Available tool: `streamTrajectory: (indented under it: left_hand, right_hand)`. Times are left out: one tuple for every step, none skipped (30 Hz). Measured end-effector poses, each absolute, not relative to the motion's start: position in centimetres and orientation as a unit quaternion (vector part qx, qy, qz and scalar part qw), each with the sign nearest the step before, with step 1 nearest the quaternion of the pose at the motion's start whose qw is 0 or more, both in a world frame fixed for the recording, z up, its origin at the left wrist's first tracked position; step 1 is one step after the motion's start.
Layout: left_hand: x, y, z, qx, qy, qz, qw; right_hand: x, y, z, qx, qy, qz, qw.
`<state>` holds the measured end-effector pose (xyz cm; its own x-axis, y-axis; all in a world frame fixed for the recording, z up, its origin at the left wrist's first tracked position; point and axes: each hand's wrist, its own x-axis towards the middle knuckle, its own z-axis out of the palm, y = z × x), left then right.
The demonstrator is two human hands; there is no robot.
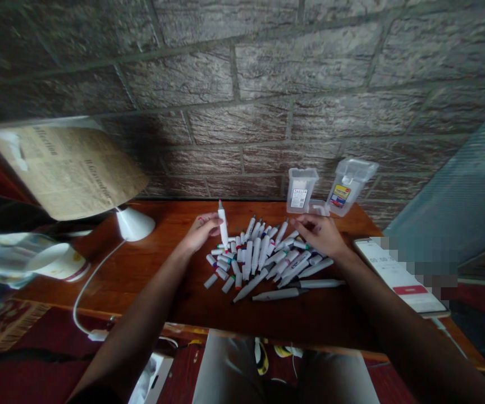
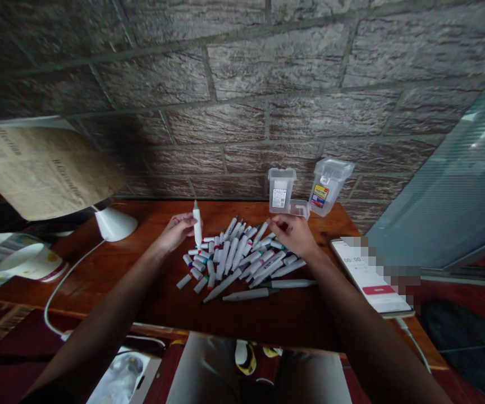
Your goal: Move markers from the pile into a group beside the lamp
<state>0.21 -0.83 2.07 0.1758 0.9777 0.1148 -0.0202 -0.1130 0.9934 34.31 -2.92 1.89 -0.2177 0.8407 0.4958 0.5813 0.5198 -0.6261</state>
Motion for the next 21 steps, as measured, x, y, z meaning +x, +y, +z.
streamTrajectory:
  left_hand:
    - [0.26, -0.81, 1.98, 0.573, 0.412, 0.484, 0.517]
    - [0.32, -0.8, 1.88, 0.578, 0.403, 0.485, 0.518]
    - [0.39, -0.79, 1.77, 0.581, 0.398, 0.486, 0.518]
    - [0.45, -0.78, 1.68, 0.582, 0.394, 0.489, 0.517]
    - [0.49, -0.79, 1.6, 0.581, 0.393, 0.492, 0.515]
    - [0.52, -0.8, 1.54, 0.58, 0.392, 0.495, 0.515]
    - [0.52, -0.82, 1.51, 0.58, 0.392, 0.496, 0.513]
    - [0.51, -0.84, 1.51, 0.582, 0.393, 0.495, 0.511]
    - [0.49, -0.87, 1.52, 0.588, 0.393, 0.493, 0.508]
    - [0.46, -0.9, 1.54, 0.595, 0.392, 0.489, 0.504]
    - [0.41, -0.92, 1.57, 0.604, 0.39, 0.484, 0.499]
    - [0.37, -0.94, 1.59, 0.613, 0.389, 0.478, 0.494]
    - [0.32, -0.95, 1.61, 0.622, 0.388, 0.473, 0.489]
    - [0.27, -0.95, 1.62, 0.629, 0.387, 0.468, 0.485]
    - [0.23, -0.94, 1.61, 0.635, 0.385, 0.465, 0.483]
    - [0.18, -0.91, 1.59, 0.638, 0.382, 0.463, 0.482]
    - [0.15, -0.89, 1.55, 0.639, 0.377, 0.465, 0.482]
    - [0.11, -0.85, 1.5, 0.639, 0.372, 0.468, 0.484]
    - [0.08, -0.81, 1.44, 0.637, 0.366, 0.473, 0.486]
    - [0.05, -0.77, 1.37, 0.636, 0.362, 0.476, 0.487]
    - [0.01, -0.74, 1.3, 0.634, 0.36, 0.479, 0.488]
  right_hand:
    - [34.32, -2.88, 1.84, -0.467, -0.765, 0.157, 0.415]
    - [34.34, -2.84, 1.79, -0.469, -0.765, 0.159, 0.413]
    - [34.36, -2.8, 1.74, -0.469, -0.765, 0.161, 0.411]
    - [34.38, -2.77, 1.69, -0.469, -0.765, 0.162, 0.411]
    - [34.4, -2.75, 1.65, -0.467, -0.766, 0.163, 0.411]
    - [34.41, -2.73, 1.62, -0.466, -0.766, 0.164, 0.412]
    - [34.43, -2.71, 1.58, -0.465, -0.765, 0.166, 0.413]
    - [34.45, -2.68, 1.54, -0.464, -0.765, 0.169, 0.414]
    - [34.47, -2.65, 1.49, -0.463, -0.765, 0.172, 0.414]
    - [34.48, -2.63, 1.45, -0.463, -0.765, 0.174, 0.413]
    - [34.48, -2.61, 1.42, -0.464, -0.765, 0.175, 0.411]
    - [34.48, -2.6, 1.4, -0.464, -0.765, 0.175, 0.41]
    - [34.47, -2.61, 1.39, -0.464, -0.766, 0.174, 0.409]
    - [34.47, -2.62, 1.39, -0.464, -0.766, 0.172, 0.41]
    - [34.46, -2.65, 1.41, -0.465, -0.766, 0.168, 0.41]
    - [34.46, -2.67, 1.42, -0.465, -0.766, 0.165, 0.411]
    - [34.47, -2.69, 1.43, -0.465, -0.766, 0.163, 0.412]
    - [34.47, -2.69, 1.43, -0.465, -0.766, 0.161, 0.413]
    - [34.48, -2.69, 1.42, -0.466, -0.766, 0.16, 0.413]
    - [34.48, -2.68, 1.41, -0.466, -0.767, 0.16, 0.412]
    - [34.48, -2.67, 1.4, -0.465, -0.767, 0.16, 0.412]
